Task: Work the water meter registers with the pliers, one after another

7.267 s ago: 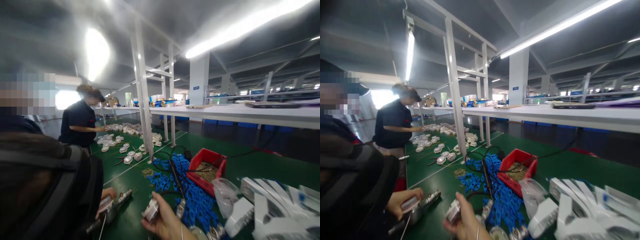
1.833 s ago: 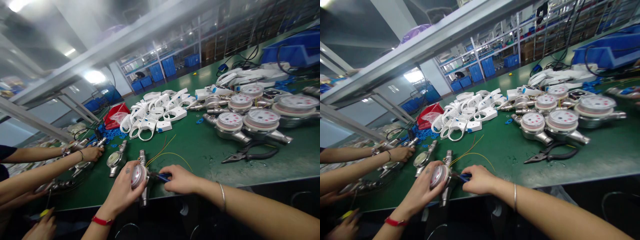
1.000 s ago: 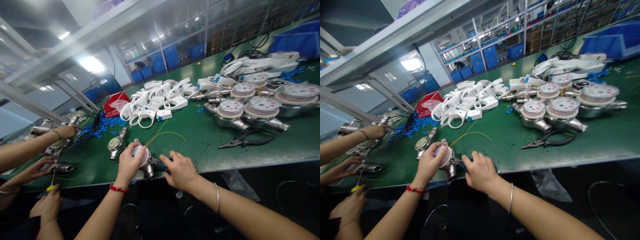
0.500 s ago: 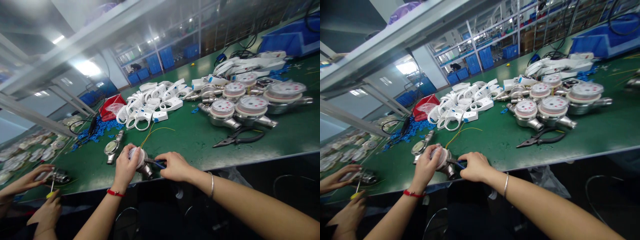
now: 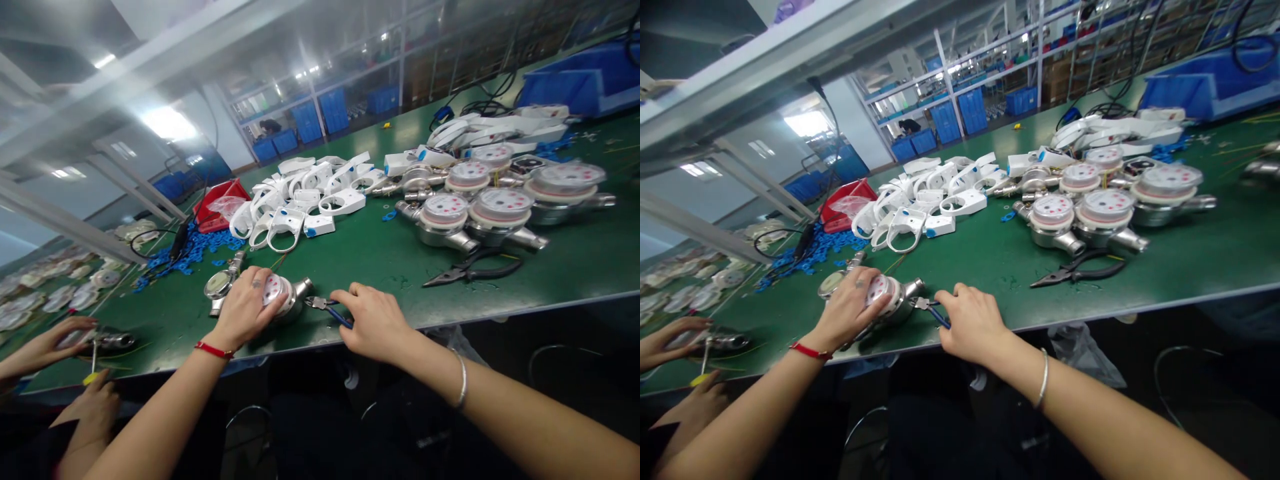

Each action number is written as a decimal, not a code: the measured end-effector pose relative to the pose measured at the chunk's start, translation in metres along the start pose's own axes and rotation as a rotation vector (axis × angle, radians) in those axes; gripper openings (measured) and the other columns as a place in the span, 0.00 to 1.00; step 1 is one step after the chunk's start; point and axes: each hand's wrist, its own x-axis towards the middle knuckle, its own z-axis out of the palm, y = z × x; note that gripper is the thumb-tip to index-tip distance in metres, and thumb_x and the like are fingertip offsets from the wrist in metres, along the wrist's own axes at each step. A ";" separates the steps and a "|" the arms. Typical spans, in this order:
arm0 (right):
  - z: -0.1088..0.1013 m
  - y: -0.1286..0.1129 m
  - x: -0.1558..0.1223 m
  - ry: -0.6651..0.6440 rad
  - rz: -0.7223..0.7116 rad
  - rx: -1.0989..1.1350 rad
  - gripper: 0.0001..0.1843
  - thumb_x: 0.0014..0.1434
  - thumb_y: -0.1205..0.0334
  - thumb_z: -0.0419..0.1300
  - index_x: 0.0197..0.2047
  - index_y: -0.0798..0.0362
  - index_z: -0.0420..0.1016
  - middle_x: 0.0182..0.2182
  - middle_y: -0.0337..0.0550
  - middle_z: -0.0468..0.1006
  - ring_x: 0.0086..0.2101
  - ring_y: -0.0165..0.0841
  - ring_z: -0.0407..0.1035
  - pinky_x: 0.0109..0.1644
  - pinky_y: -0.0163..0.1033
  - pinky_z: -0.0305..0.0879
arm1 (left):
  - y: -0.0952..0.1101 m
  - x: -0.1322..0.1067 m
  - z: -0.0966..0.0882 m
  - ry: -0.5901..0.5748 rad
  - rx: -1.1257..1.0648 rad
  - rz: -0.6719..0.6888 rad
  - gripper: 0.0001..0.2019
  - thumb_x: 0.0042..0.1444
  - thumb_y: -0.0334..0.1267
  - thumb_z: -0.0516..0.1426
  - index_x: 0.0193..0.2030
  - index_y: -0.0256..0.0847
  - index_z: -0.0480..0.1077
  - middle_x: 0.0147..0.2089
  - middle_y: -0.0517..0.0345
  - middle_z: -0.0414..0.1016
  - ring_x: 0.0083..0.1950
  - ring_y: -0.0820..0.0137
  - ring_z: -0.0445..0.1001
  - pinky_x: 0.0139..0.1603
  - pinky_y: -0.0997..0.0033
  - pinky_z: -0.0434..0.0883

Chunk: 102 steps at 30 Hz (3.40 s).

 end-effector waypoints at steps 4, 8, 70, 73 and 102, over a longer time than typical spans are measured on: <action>0.007 -0.007 0.005 -0.062 -0.009 -0.046 0.21 0.51 0.59 0.55 0.50 0.45 0.69 0.37 0.44 0.70 0.36 0.39 0.68 0.35 0.40 0.60 | 0.000 0.006 0.009 0.063 -0.260 0.051 0.19 0.61 0.49 0.47 0.51 0.37 0.63 0.54 0.47 0.65 0.54 0.60 0.66 0.57 0.59 0.63; 0.011 -0.011 0.016 -0.086 -0.022 -0.048 0.22 0.52 0.58 0.55 0.51 0.45 0.68 0.37 0.45 0.69 0.36 0.39 0.68 0.36 0.40 0.60 | -0.004 0.007 0.007 0.036 -0.312 0.066 0.18 0.60 0.48 0.48 0.50 0.37 0.65 0.49 0.50 0.69 0.50 0.63 0.68 0.53 0.63 0.65; -0.004 -0.014 0.068 -0.226 -0.013 0.064 0.24 0.42 0.59 0.58 0.46 0.39 0.76 0.36 0.40 0.79 0.38 0.41 0.73 0.35 0.37 0.66 | 0.007 0.037 0.009 -0.074 0.169 -0.028 0.21 0.64 0.48 0.39 0.44 0.36 0.67 0.38 0.46 0.70 0.43 0.58 0.70 0.45 0.60 0.68; -0.006 -0.013 0.071 -0.244 -0.032 0.060 0.24 0.42 0.59 0.58 0.45 0.40 0.77 0.37 0.40 0.79 0.37 0.41 0.73 0.33 0.37 0.65 | 0.005 0.035 0.009 -0.033 0.123 -0.065 0.24 0.64 0.51 0.39 0.45 0.35 0.66 0.39 0.45 0.71 0.44 0.56 0.70 0.46 0.58 0.68; 0.014 -0.027 0.036 -0.002 -0.110 -0.184 0.17 0.51 0.61 0.55 0.45 0.49 0.70 0.35 0.49 0.72 0.35 0.44 0.71 0.33 0.42 0.66 | -0.006 0.019 0.002 -0.076 0.165 0.028 0.20 0.63 0.46 0.39 0.44 0.36 0.66 0.38 0.49 0.70 0.39 0.59 0.72 0.39 0.63 0.67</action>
